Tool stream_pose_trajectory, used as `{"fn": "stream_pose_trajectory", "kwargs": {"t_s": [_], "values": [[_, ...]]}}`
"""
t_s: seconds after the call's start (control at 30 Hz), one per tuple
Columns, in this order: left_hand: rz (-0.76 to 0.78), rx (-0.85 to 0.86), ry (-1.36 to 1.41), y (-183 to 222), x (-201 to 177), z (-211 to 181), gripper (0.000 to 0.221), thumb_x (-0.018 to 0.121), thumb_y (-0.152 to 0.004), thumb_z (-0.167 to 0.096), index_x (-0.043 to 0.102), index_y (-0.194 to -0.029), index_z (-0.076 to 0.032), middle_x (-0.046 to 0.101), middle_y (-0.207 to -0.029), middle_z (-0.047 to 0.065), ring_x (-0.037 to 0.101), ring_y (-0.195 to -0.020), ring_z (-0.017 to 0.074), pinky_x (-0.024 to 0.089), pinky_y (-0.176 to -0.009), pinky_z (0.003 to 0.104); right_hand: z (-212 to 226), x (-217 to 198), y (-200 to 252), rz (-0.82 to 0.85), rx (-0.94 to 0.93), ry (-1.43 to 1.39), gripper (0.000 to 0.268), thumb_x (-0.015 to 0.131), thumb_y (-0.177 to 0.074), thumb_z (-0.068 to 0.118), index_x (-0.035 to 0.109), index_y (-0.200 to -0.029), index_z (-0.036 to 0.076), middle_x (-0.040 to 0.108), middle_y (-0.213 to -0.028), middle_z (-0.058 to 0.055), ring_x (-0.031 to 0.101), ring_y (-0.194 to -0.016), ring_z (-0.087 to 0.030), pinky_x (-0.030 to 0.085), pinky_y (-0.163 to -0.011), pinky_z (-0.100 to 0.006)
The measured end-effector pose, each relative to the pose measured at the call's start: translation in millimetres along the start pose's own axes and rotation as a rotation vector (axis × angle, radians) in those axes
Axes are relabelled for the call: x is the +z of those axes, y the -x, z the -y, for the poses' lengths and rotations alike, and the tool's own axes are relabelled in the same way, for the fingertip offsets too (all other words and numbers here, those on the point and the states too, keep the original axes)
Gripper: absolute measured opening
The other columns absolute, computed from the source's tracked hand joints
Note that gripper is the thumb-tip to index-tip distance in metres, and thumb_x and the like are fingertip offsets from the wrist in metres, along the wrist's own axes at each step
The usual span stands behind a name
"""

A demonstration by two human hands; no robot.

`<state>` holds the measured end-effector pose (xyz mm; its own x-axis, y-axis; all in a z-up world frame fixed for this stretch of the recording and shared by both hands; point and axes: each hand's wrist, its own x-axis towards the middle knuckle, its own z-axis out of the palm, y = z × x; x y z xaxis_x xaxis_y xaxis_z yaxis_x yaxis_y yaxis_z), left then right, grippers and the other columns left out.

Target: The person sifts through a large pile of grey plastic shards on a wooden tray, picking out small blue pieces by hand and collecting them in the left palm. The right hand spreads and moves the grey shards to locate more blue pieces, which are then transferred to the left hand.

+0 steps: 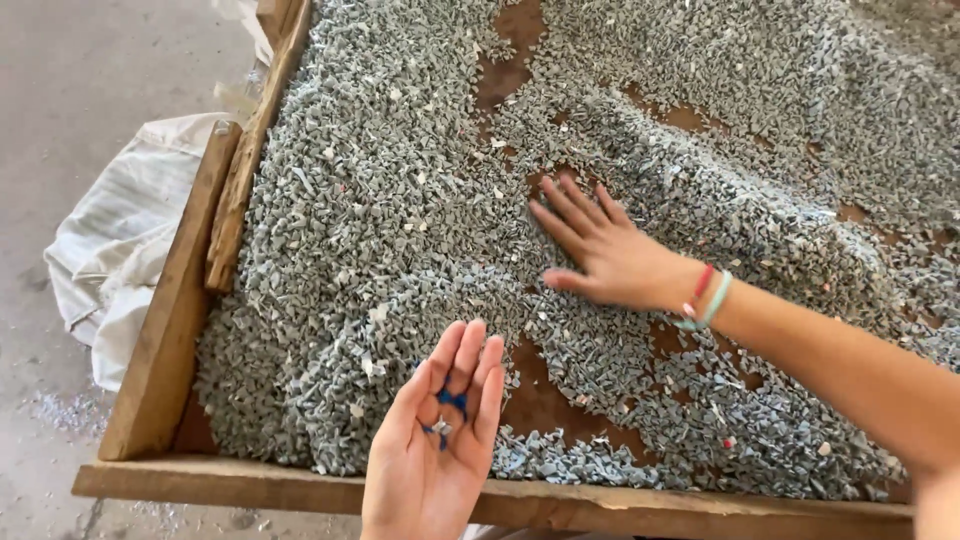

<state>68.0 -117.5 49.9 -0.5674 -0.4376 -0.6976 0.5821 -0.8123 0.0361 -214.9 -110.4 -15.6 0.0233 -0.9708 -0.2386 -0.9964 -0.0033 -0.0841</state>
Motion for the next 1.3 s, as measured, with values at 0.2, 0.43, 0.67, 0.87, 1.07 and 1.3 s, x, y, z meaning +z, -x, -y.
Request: {"fn": "stream_pose_trajectory", "kwargs": {"t_s": [0.2,0.43,0.67,0.87,1.07,1.3], "values": [[0.005,-0.029,0.019,-2.7,4.8,-13.5,0.054,0.039,-0.101,-0.023,0.055,-0.148,-0.001,0.06,-0.155,0.016,0.053,-0.146,0.0318,0.043,-0.116,0.038,-0.2,2.3,40.5,-0.001,-0.001,0.015,0.08,0.017,-0.098,0.063,-0.001,-0.154,0.009,-0.01,-0.161,-0.012,-0.01,-0.147,-0.026,-0.004,-0.12,-0.044],[0.006,-0.041,0.01,-9.7,-2.9,-17.8,0.054,0.039,-0.101,-0.023,0.055,-0.148,-0.001,0.06,-0.155,0.016,0.053,-0.146,0.0322,0.043,-0.116,0.038,-25.5,-20.9,-31.1,-0.031,-0.006,0.006,0.073,0.018,-0.099,0.059,0.002,-0.149,0.009,-0.006,-0.155,-0.011,-0.007,-0.142,-0.025,-0.001,-0.117,-0.043],[0.005,-0.037,0.003,-13.5,-4.0,-22.2,0.054,0.04,-0.101,-0.024,0.055,-0.148,-0.001,0.06,-0.155,0.016,0.053,-0.145,0.0325,0.043,-0.116,0.039,-1.7,-10.6,-77.6,-0.067,-0.025,-0.006,0.066,0.019,-0.099,0.054,0.005,-0.145,0.009,-0.002,-0.149,-0.01,-0.004,-0.136,-0.025,0.002,-0.113,-0.042],[0.006,-0.05,0.004,-10.9,6.0,-23.5,0.055,0.04,-0.1,-0.024,0.055,-0.148,-0.001,0.06,-0.155,0.017,0.054,-0.145,0.0329,0.044,-0.115,0.039,14.6,-2.3,-30.7,-0.086,-0.031,-0.007,0.06,0.02,-0.099,0.051,0.008,-0.141,0.009,0.001,-0.144,-0.01,-0.001,-0.132,-0.024,0.005,-0.11,-0.042],[-0.012,-0.074,-0.002,-17.2,-9.4,-21.5,0.055,0.04,-0.1,-0.024,0.055,-0.148,-0.001,0.06,-0.155,0.017,0.054,-0.145,0.0332,0.044,-0.115,0.04,0.1,-13.2,-12.9,-0.095,-0.026,-0.026,0.054,0.021,-0.1,0.047,0.011,-0.137,0.009,0.004,-0.139,-0.009,0.002,-0.127,-0.024,0.008,-0.107,-0.041],[0.002,-0.083,-0.006,-20.0,-11.2,-18.3,0.055,0.041,-0.1,-0.024,0.055,-0.148,-0.001,0.06,-0.155,0.017,0.054,-0.144,0.0336,0.044,-0.115,0.04,-80.5,-23.5,-47.1,-0.131,-0.033,-0.02,0.047,0.022,-0.1,0.042,0.014,-0.132,0.009,0.007,-0.133,-0.009,0.005,-0.122,-0.023,0.011,-0.104,-0.04]]}}
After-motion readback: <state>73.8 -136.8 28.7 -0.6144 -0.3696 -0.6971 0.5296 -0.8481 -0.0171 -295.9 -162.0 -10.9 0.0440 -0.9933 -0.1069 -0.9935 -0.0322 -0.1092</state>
